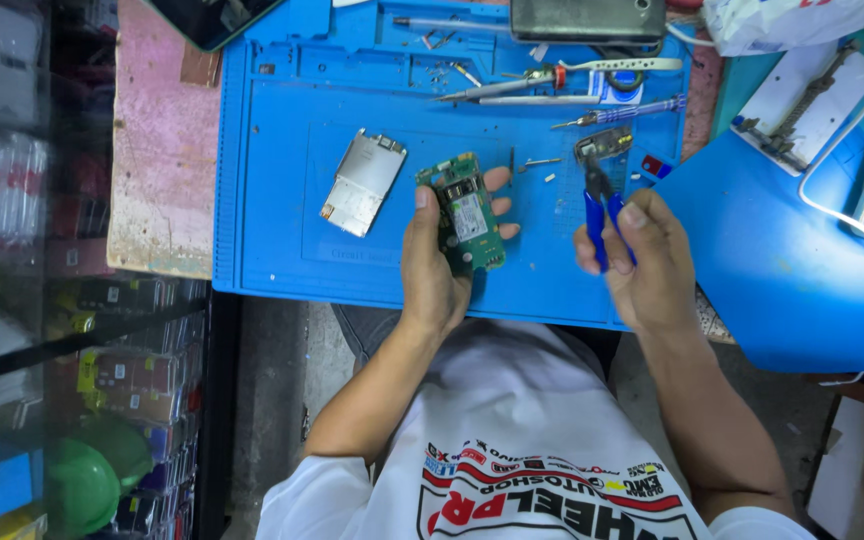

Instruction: The person disassembles a mobile phone using a screwdriver and pliers, removing internal components like the logic board and screen, and then uses a small tool to pry a component from the chassis.

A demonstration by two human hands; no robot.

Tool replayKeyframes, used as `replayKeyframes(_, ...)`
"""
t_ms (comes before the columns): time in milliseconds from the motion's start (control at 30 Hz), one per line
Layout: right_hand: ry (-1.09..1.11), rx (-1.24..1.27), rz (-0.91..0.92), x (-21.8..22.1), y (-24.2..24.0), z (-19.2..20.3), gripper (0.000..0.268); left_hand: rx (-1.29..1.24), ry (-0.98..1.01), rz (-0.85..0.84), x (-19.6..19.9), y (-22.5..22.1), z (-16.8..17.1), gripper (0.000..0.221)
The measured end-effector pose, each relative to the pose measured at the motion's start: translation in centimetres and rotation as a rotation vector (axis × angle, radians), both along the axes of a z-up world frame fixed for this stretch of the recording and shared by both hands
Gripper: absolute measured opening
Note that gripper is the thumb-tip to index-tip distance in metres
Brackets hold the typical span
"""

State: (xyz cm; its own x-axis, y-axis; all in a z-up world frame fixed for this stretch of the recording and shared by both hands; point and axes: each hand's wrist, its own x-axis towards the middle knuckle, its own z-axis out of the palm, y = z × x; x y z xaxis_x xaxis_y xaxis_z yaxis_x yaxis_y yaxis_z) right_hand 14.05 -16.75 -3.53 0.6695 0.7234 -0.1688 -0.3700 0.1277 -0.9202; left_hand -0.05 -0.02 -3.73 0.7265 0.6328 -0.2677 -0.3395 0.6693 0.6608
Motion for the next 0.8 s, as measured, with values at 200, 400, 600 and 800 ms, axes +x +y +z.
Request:
replayKeyframes(200,-1.326,-0.346,-0.045,-1.6,1.1,2.1,0.028,-0.034,-0.125,0.020,0.4,-0.5,0.0,0.067)
replayKeyframes(400,-1.489,-0.380,-0.069,-3.3,4.1,3.0,0.026,0.029,-0.221,-0.033,0.4,-2.1,0.3,0.065)
replayKeyframes(600,-1.504,-0.397,-0.082,-3.7,4.4,2.5,0.027,0.181,-0.218,0.015,0.5,-2.9,-0.3,0.070)
replayKeyframes(800,-1.519,-0.364,-0.082,-3.2,4.3,2.0,0.030,0.102,-0.257,0.027,0.8,-3.0,-0.4,0.070)
